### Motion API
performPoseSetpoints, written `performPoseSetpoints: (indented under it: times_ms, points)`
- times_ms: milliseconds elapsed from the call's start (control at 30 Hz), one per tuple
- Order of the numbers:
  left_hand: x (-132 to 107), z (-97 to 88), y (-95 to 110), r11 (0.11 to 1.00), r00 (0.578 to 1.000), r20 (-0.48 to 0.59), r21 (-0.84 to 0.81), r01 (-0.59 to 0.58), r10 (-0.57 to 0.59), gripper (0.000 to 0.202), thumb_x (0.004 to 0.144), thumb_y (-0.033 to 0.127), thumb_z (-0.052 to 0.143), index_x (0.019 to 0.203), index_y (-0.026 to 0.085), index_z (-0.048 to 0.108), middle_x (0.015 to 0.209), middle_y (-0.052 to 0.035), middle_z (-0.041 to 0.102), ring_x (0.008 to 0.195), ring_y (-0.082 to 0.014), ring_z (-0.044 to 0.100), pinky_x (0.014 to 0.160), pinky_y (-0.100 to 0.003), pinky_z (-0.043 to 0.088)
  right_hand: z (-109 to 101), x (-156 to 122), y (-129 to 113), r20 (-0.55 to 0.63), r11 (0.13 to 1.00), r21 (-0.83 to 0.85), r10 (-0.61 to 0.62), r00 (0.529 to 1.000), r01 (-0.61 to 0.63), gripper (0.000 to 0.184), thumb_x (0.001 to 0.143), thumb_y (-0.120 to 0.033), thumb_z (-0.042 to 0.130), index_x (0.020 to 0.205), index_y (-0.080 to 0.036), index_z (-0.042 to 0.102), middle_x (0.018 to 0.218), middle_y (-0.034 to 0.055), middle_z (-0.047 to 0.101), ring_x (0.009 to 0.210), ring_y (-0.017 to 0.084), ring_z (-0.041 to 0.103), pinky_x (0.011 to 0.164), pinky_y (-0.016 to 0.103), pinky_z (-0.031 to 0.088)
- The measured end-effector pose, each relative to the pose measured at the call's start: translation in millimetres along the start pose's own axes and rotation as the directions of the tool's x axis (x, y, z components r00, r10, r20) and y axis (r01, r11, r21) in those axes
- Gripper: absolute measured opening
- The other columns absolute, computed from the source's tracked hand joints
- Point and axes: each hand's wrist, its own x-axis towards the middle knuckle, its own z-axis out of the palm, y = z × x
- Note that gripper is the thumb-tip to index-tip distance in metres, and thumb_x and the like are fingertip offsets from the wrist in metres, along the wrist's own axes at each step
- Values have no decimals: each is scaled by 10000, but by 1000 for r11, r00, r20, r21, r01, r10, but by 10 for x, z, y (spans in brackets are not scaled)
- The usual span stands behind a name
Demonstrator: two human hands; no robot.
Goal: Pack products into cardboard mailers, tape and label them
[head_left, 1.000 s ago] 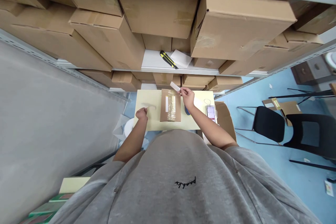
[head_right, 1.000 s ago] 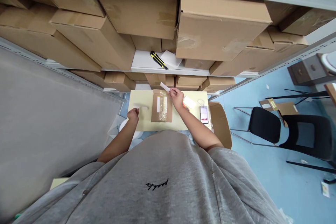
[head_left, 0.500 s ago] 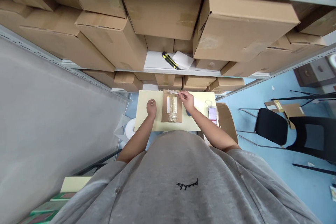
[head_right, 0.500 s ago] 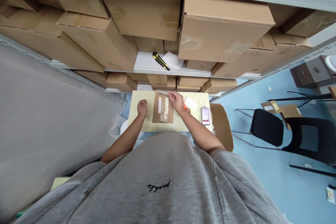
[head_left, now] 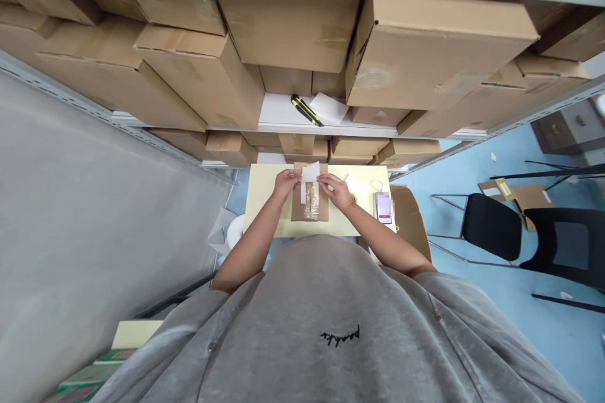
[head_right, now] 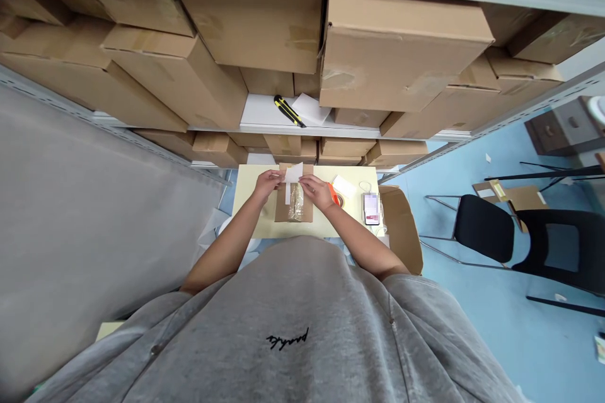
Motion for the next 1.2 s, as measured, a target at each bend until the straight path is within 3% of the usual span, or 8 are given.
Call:
performPoseSetpoints:
  times_ms: [267, 500, 733, 1200]
  points:
    - [-164, 1, -322, 999, 999, -32, 26, -27, 27, 324, 592, 258, 907, 843, 184, 716, 688, 16, 680, 588, -129, 615, 577, -258, 508, 5, -249, 218, 127, 978, -167, -104, 987, 124, 276, 1080, -383, 555, 1130, -269, 801, 1229, 82, 778, 1126, 218, 758, 1056, 407, 620]
    - [-235, 30, -568, 998, 998, -58, 46, -32, 34, 301, 624, 176, 860, 877, 187, 697, 754, 0, 701, 696, -171, 677, 670, -307, 569, 62, -442, 427, 185, 943, -269, -150, 971, 197, 295, 1093, -342, 531, 1152, -249, 804, 1301, 86, 768, 1163, 217, 759, 1008, 397, 644]
    - [-267, 34, -666, 978, 976, -119, 125, -169, 184, 232, 677, 108, 781, 878, 190, 699, 831, -14, 733, 803, -166, 707, 842, -329, 587, 101, -510, 452, 213, 919, -339, -132, 968, 200, 327, 1106, -341, 504, 1152, -240, 812, 1332, 80, 761, 1183, 202, 752, 1038, 362, 624]
    - [-342, 100, -824, 952, 962, -175, 261, -161, 210, 169, 751, 77, 676, 859, 208, 687, 826, -4, 705, 776, -158, 668, 813, -309, 559, 167, -632, 651, 292, 870, -451, -68, 954, 200, 294, 1093, -294, 545, 1193, -256, 819, 1359, 50, 751, 1218, 214, 745, 1069, 376, 619]
